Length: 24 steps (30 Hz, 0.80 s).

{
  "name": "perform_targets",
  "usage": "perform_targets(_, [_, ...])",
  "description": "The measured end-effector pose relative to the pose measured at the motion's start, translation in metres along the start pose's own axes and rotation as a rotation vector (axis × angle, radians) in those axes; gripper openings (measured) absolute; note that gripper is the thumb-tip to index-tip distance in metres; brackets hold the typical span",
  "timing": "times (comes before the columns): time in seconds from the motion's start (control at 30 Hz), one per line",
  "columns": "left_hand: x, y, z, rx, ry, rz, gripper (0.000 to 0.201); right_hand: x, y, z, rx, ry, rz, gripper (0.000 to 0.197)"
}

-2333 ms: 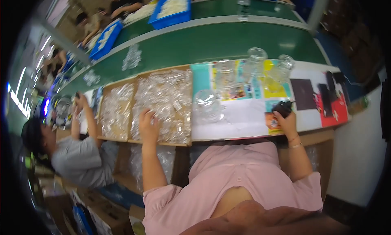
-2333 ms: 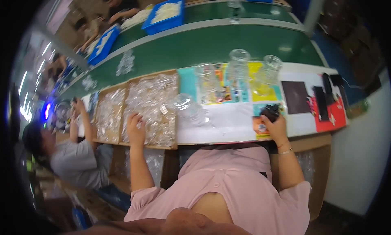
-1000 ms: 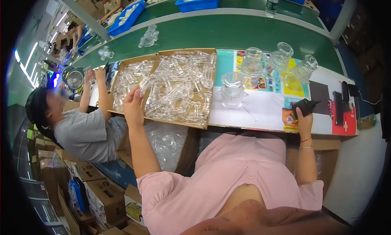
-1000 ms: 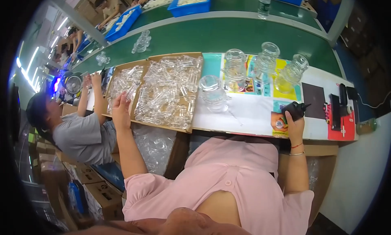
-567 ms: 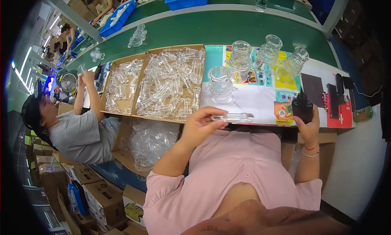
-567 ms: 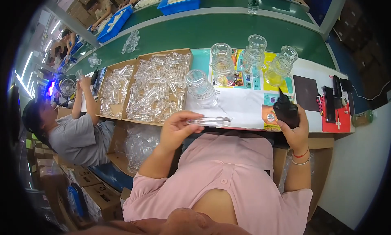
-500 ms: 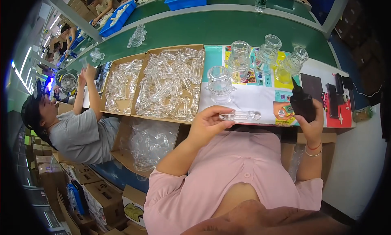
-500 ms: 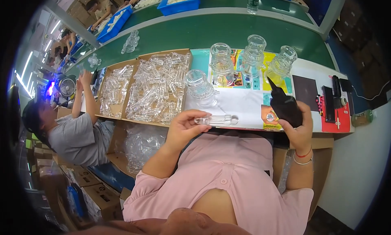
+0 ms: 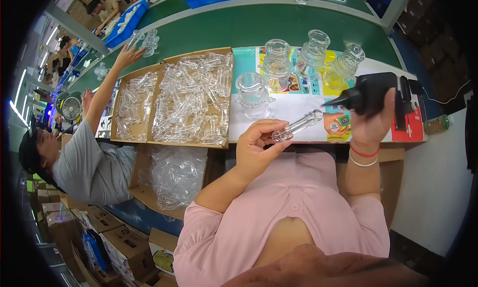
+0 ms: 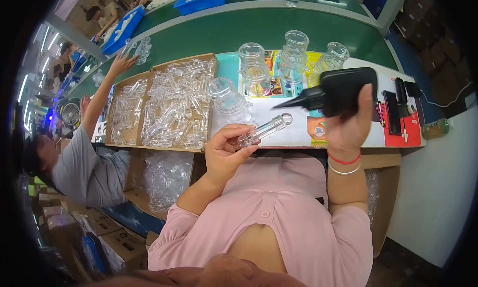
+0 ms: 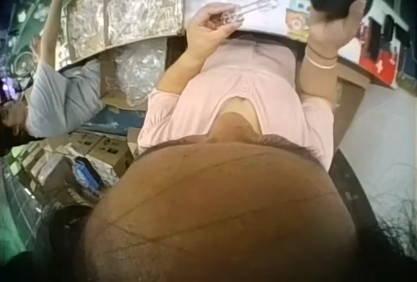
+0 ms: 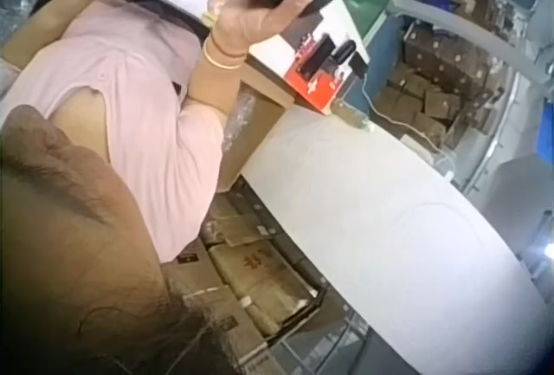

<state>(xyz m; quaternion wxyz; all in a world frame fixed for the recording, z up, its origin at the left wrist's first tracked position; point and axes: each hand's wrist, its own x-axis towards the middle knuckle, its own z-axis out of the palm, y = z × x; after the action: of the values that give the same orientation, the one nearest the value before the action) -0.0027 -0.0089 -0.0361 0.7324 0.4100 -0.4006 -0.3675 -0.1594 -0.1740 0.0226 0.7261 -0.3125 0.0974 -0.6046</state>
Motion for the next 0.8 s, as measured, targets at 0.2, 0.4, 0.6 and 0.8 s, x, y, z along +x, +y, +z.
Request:
perform_targets(0.2, [-0.004, 0.004, -0.002, 0.079, -0.006, 0.054, 0.033, -0.032, 0.004, 0.031, -0.58, -0.272, -0.19, 0.047])
perform_targets(0.4, [-0.005, 0.007, -0.002, 0.048, 0.026, 0.072, 0.035, -0.04, -0.005, 0.025, -0.879, -0.367, -0.342, 0.049])
perform_targets(0.6, [-0.007, 0.004, -0.005, 0.08, 0.013, 0.138, 0.037, -0.047, -0.005, 0.023, -0.795, -0.421, -0.254, 0.036])
perform_targets(0.8, [-0.005, 0.004, -0.003, 0.104, 0.009, 0.197, 0.04, -0.049, -0.01, 0.028, -0.848, -0.461, -0.319, 0.035])
